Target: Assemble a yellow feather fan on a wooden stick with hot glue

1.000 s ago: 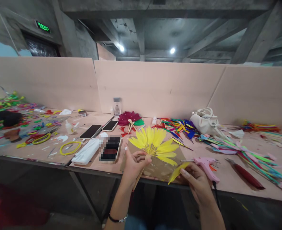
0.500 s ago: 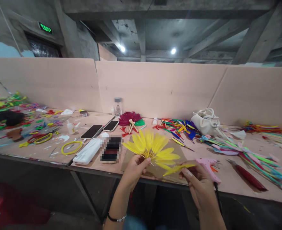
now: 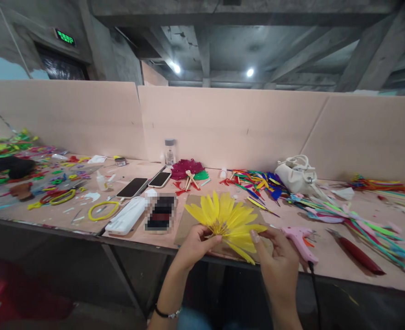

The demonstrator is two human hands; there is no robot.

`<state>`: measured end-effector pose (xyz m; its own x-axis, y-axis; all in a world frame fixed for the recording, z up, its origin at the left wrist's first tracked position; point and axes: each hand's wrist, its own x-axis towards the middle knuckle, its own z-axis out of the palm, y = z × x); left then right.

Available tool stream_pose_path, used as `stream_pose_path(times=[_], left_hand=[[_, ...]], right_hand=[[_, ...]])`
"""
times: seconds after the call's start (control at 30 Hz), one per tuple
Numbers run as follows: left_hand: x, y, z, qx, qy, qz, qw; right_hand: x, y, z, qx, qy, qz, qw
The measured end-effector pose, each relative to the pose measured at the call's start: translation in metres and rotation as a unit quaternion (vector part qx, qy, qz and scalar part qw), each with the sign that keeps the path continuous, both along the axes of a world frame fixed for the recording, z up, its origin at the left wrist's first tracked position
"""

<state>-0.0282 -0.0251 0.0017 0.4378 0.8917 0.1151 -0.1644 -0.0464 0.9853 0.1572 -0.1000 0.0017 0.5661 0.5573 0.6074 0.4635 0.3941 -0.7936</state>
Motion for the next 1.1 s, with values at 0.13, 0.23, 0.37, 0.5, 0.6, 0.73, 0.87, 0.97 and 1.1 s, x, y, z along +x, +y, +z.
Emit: stream_pose_path(times=[0.13,0.23,0.37,0.5,0.6,0.73,0.87,0.97,1.1], left_hand=[[0.001,-0.001,0.002,0.001,-0.004,0.006,1.0],[0.002,-0.002,0.006,0.001,-0.008,-0.003,1.0],[0.002,-0.005,0.011,-0.008,-0.01,-0.011,1.0],[0.003,-0.005,0.01,-0.034,-0.018,-0.037,0.999],[0.005,-0.003,0.006,-0.024,-0.014,-0.028,0.999],[0.007,-0.001,0.001,-0.014,-0.015,-0.012,1.0],[0.01,-0.003,0.002,-0.021,-0.016,0.01,1.0],[0.011,-0.004,0.003,-0.001,-0.029,0.021,0.999],[0.01,-0.004,0.004,-0.009,-0.004,0.021,1.0]], right_hand=[[-0.001,0.001,0.0,-0.005,-0.019,-0.012,1.0],[-0.001,0.002,0.001,0.0,-0.055,-0.035,0.998],[-0.001,0.002,0.002,0.003,-0.104,-0.055,0.993],[-0.003,0.002,0.006,0.035,-0.163,-0.086,0.982],[-0.006,0.001,0.009,0.05,-0.191,-0.104,0.975],[-0.007,0.0,0.01,0.055,-0.205,-0.106,0.971],[-0.007,0.001,0.01,0.066,-0.219,-0.101,0.968],[-0.008,0.002,0.009,0.071,-0.221,-0.097,0.968],[-0.007,0.005,0.008,0.075,-0.223,-0.085,0.968]])
